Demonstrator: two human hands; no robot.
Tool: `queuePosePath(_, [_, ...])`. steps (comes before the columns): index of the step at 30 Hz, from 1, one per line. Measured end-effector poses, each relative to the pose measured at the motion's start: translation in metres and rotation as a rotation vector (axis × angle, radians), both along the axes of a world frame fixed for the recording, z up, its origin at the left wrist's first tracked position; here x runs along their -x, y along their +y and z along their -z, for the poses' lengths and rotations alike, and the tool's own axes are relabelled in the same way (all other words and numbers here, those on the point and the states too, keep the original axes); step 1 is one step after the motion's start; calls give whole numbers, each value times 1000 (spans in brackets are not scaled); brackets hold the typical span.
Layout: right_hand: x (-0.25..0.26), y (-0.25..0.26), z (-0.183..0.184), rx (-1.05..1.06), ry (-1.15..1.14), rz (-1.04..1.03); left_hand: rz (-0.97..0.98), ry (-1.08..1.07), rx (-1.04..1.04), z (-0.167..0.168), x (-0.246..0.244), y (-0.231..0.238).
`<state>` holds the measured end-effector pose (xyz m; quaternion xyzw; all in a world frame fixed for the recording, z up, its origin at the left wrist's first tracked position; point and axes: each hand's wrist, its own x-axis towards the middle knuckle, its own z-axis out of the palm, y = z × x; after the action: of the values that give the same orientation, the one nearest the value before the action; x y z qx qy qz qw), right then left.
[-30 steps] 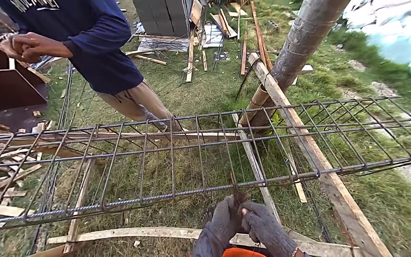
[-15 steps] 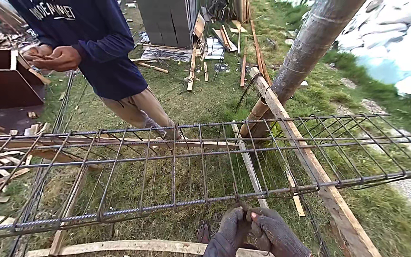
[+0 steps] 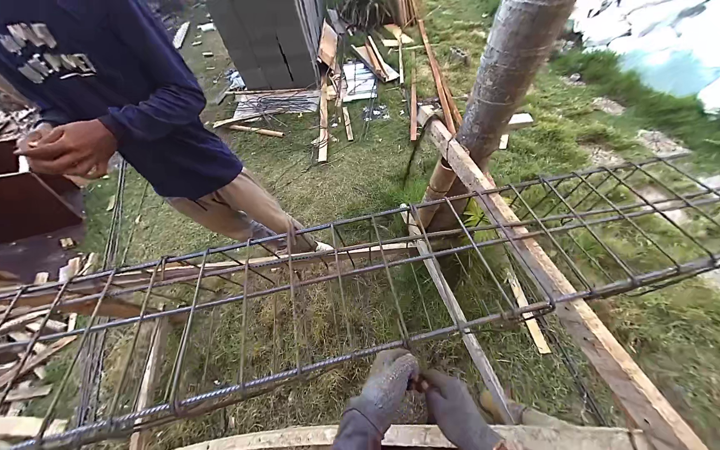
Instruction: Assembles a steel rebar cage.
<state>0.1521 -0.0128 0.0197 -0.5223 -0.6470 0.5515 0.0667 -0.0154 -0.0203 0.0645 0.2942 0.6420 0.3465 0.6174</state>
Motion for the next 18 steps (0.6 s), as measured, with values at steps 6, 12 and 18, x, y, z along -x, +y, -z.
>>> queuePosePath(6, [-10, -7, -18, 181, 120, -8, 17, -107, -31, 12, 4, -24])
queuePosePath(12, [-16, -23, -18, 292, 312, 96, -92, -607, -154, 49, -23, -30])
queuePosePath(18, [-117, -42, -30, -101, -233, 296, -201, -414, -80, 49, -30, -19])
